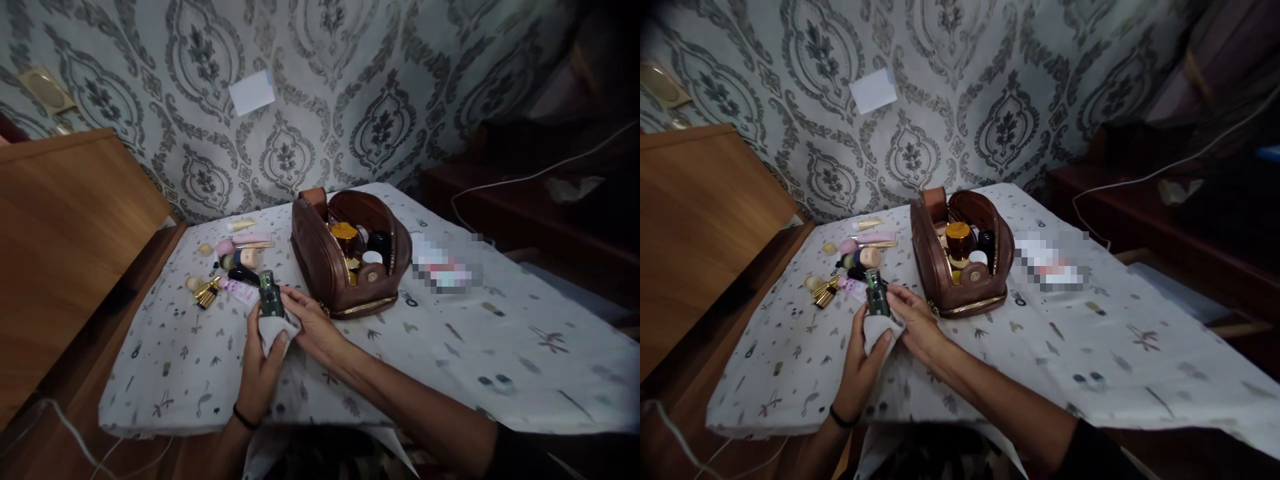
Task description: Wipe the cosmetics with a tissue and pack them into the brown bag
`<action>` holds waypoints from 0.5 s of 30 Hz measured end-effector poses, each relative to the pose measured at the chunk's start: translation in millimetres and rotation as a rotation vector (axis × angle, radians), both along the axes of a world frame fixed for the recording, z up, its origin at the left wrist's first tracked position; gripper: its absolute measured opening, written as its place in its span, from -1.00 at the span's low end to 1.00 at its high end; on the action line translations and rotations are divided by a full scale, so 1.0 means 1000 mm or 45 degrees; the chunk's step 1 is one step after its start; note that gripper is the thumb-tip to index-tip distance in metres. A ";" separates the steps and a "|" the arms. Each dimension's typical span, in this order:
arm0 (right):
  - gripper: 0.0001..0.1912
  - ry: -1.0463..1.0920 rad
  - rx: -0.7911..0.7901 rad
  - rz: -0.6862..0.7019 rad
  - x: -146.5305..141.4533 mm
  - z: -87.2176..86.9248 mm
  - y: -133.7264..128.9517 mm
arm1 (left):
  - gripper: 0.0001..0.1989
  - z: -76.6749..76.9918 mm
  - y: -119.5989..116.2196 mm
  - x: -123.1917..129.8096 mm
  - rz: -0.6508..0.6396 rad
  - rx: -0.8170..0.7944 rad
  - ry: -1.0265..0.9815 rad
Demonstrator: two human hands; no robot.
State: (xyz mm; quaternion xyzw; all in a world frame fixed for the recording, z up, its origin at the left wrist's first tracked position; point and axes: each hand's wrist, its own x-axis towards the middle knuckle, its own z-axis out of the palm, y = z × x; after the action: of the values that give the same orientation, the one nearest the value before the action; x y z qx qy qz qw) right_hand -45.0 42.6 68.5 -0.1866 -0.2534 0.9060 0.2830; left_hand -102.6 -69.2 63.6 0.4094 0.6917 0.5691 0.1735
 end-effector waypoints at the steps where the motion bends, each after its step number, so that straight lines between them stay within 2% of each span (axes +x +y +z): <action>1: -0.52 -0.010 0.023 0.008 -0.002 0.002 -0.001 | -0.40 0.000 -0.002 -0.005 0.008 -0.001 0.018; 4: -0.58 -0.028 0.217 -0.024 -0.010 0.010 -0.001 | -0.44 0.001 -0.008 -0.021 0.004 -0.020 0.157; 9: -0.68 -0.180 0.705 -0.211 -0.024 0.018 0.003 | -0.47 0.004 -0.019 -0.039 0.013 -0.022 0.494; 11: -0.65 -0.250 0.759 -0.227 -0.026 0.018 0.004 | -0.47 0.006 -0.022 -0.045 0.015 -0.021 0.551; 15: -0.59 -0.237 0.659 -0.116 -0.022 0.016 0.006 | -0.48 0.009 -0.027 -0.053 0.052 -0.039 0.605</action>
State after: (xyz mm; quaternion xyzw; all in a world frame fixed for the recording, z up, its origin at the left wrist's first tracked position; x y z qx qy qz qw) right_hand -67.5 48.1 84.8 -0.2018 -0.4926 0.7764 0.3373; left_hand -155.8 -96.6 73.0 0.5151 0.7297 0.4496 0.0006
